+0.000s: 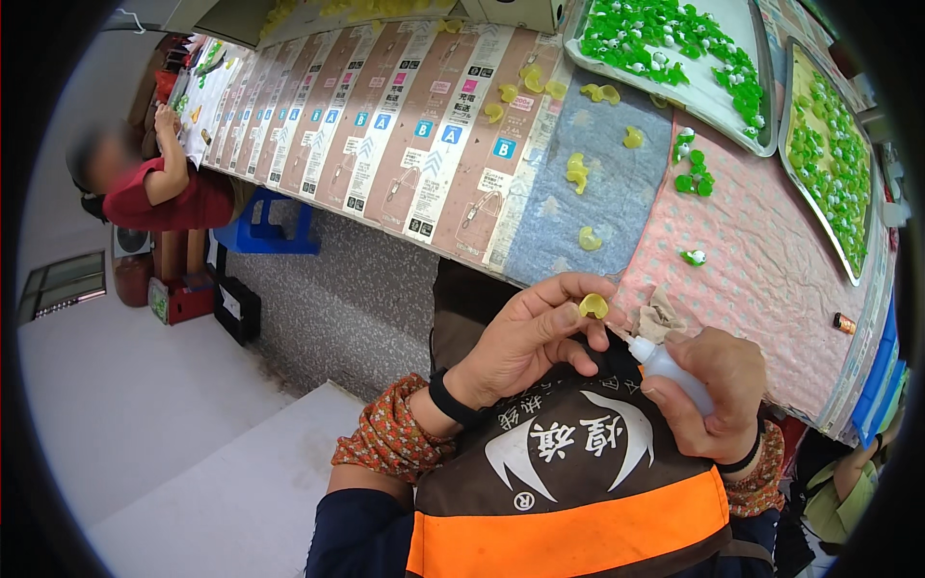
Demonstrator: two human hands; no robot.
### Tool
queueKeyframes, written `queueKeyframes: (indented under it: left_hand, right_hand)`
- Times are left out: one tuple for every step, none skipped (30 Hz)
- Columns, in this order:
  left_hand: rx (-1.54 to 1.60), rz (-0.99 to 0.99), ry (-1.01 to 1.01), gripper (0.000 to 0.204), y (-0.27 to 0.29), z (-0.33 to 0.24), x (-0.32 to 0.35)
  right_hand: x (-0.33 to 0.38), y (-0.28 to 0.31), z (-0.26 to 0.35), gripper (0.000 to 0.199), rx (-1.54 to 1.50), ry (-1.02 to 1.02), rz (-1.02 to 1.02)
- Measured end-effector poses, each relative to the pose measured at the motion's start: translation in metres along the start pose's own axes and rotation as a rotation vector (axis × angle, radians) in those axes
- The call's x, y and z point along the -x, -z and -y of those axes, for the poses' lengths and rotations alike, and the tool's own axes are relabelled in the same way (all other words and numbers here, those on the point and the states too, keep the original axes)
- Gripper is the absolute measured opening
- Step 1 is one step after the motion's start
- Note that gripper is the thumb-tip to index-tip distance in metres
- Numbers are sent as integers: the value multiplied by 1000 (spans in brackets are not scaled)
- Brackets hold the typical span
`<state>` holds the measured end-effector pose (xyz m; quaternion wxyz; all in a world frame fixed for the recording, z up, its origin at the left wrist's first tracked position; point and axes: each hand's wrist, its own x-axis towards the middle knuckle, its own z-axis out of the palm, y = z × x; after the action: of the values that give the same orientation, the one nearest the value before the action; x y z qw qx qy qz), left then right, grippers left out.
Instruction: Assembling small plastic toy figurines by gluing and pressing components together at a workstation.
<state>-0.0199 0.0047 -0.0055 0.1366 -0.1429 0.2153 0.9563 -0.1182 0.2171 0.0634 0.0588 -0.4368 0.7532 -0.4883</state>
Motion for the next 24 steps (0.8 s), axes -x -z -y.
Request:
queueKeyframes:
  left_hand:
    - [0, 1, 0, 33, 0, 0, 0]
    - [-13, 1, -1, 33, 0, 0, 0]
    - [-26, 2, -2, 33, 0, 1, 1]
    - [-26, 3, -3, 33, 0, 1, 1]
    - [-34, 3, 0, 33, 1, 1, 1]
    - [-43, 3, 3, 33, 1, 1, 2]
    - [-45, 2, 4, 33, 1, 1, 2]
    - [-59, 1, 3, 32, 0, 1, 2]
    - [-72, 1, 1, 32, 0, 0, 2]
    - [-71, 2, 1, 32, 0, 1, 2]
    - [-72, 0, 3, 32, 0, 1, 3]
    - [-72, -1, 5, 32, 0, 1, 3]
    - [-72, -1, 5, 32, 0, 1, 3]
    - [-79, 1, 5, 32, 0, 1, 3]
    - [-86, 3, 4, 32, 0, 1, 3]
    - [-85, 2, 4, 32, 0, 1, 3]
    - [-84, 4, 5, 32, 0, 1, 4]
    - [-82, 7, 6, 32, 0, 2, 4]
    - [-82, 7, 6, 32, 0, 2, 4]
    - [-81, 9, 7, 32, 0, 2, 4]
    - [-80, 12, 7, 32, 0, 2, 4]
    - [-80, 12, 7, 32, 0, 2, 4]
    - [-79, 13, 7, 32, 0, 2, 4]
    - [-78, 15, 9, 32, 0, 2, 4]
  right_hand:
    - [0, -1, -1, 34, 1, 0, 0]
    - [1, -2, -1, 34, -6, 7, -8]
    - [1, -3, -1, 34, -12, 13, -16]
    - [1, -3, -1, 34, -12, 13, -15]
    - [1, -4, -1, 35, -7, 11, -14]
    - [2, -4, -1, 35, -4, 9, -15]
    - [2, -3, -1, 35, -4, 9, -16]
    - [2, -3, -1, 36, -4, 4, -9]
    - [2, -3, 0, 37, -2, -1, 0]
    - [1, -3, 0, 37, -2, -1, 0]
    - [0, -3, 0, 37, 2, 3, 16]
    - [0, -3, 0, 37, 5, 6, 32]
    - [-1, -3, 1, 37, 5, 6, 32]
    - [-1, -4, 1, 37, 10, 6, 33]
    - [-1, -4, 1, 36, 15, 7, 34]
    - [-1, -4, 1, 36, 15, 7, 34]
    - [-1, -4, 1, 37, 27, 11, 36]
    - [-2, -4, 0, 37, 39, 15, 37]
    - [-1, -4, 0, 37, 39, 15, 37]
    - [-1, -4, 1, 37, 32, 10, 39]
    - [-1, -4, 1, 37, 24, 4, 40]
    - [-1, -3, 1, 37, 25, 5, 40]
    - [-1, -3, 2, 37, 27, 0, 43]
    - [-2, -3, 3, 37, 29, -6, 44]
